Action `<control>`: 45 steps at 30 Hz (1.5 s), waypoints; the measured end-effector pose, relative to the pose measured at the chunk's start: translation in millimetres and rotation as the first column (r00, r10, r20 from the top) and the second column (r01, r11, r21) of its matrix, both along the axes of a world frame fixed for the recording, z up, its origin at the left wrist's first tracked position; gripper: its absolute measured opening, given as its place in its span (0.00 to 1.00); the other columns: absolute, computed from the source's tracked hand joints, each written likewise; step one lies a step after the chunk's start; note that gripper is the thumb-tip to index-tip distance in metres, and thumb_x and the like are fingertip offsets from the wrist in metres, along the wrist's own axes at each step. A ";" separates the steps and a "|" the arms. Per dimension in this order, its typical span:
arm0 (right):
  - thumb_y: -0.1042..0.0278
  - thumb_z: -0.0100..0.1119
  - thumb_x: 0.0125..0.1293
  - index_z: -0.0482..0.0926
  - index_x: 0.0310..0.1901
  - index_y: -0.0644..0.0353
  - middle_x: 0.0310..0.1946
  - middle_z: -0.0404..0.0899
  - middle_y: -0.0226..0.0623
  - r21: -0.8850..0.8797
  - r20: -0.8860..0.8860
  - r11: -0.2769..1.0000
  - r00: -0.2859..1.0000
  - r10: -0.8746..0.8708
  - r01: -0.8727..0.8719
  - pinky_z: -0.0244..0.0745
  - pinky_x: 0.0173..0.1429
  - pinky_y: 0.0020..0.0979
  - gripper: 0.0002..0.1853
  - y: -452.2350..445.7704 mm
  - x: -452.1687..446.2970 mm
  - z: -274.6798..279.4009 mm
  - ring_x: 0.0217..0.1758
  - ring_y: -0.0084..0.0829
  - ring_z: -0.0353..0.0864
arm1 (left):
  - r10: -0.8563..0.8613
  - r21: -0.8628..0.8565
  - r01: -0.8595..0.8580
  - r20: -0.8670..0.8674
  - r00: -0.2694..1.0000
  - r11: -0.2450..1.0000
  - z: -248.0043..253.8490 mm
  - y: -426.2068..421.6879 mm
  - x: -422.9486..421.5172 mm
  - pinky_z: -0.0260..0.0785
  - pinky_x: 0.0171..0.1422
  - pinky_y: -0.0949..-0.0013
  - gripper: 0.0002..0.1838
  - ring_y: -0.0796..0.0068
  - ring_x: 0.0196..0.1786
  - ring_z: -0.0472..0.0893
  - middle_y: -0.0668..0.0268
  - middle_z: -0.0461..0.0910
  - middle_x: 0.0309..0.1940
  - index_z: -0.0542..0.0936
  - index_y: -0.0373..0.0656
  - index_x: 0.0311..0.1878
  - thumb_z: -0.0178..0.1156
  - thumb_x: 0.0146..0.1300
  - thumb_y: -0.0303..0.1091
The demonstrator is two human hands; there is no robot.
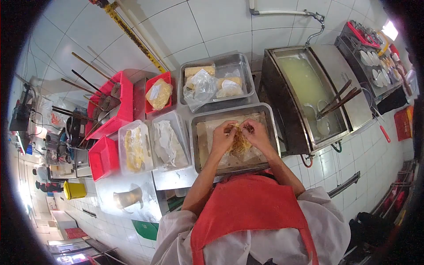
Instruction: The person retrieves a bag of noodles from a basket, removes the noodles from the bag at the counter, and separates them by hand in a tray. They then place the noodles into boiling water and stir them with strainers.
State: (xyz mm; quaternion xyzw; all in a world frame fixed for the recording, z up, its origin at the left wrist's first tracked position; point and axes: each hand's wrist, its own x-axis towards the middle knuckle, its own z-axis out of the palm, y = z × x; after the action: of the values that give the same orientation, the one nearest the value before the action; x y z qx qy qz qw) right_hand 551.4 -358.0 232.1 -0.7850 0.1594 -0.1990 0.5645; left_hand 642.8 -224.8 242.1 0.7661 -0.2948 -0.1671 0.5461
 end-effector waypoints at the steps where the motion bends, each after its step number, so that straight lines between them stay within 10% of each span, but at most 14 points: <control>1: 0.78 0.56 0.57 0.79 0.36 0.63 0.26 0.77 0.29 -0.010 -0.016 1.000 1.000 0.003 -0.004 0.67 0.32 0.24 0.06 0.0 -0.1 -0.1 0.26 0.17 0.71 | 0.000 0.004 0.000 -0.040 0.999 1.000 6.0 -0.4 -1.4 0.75 0.42 0.69 0.12 0.73 0.36 0.84 0.59 0.84 0.32 0.81 0.43 0.47 0.59 0.60 0.25; 11: 0.77 0.54 0.58 0.79 0.37 0.64 0.31 0.80 0.36 -0.088 0.031 0.995 0.998 0.046 -0.043 0.70 0.34 0.25 0.07 -0.1 -0.4 8.1 0.28 0.23 0.75 | 0.005 -0.031 -0.006 -0.023 1.000 0.999 -4.9 -2.5 8.5 0.75 0.43 0.70 0.12 0.73 0.35 0.83 0.60 0.83 0.31 0.81 0.42 0.47 0.58 0.60 0.25; 37: 0.66 0.63 0.60 0.77 0.44 0.63 0.35 0.79 0.33 0.350 -0.011 0.927 0.990 0.143 -0.130 0.72 0.45 0.27 0.14 -11.1 -0.7 -14.5 0.39 0.25 0.77 | -0.039 -0.170 -0.008 -0.273 0.961 0.985 -5.1 -1.7 4.9 0.75 0.48 0.72 0.16 0.76 0.43 0.79 0.64 0.79 0.41 0.76 0.38 0.51 0.63 0.60 0.25; 45: 0.61 0.66 0.59 0.79 0.40 0.65 0.33 0.80 0.35 0.193 -0.050 0.979 0.996 0.078 -0.067 0.73 0.41 0.28 0.15 -17.5 0.2 -28.4 0.35 0.24 0.78 | -0.015 -0.214 -0.062 -0.341 0.940 0.975 -1.1 1.4 3.7 0.73 0.49 0.73 0.18 0.76 0.43 0.78 0.66 0.78 0.41 0.75 0.39 0.52 0.62 0.57 0.19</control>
State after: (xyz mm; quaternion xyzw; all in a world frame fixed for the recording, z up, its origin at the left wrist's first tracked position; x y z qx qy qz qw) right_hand 551.7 -375.5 203.7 -0.7379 0.1652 -0.1394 0.6393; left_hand 646.5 -223.3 241.0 0.6635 -0.2035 -0.2566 0.6727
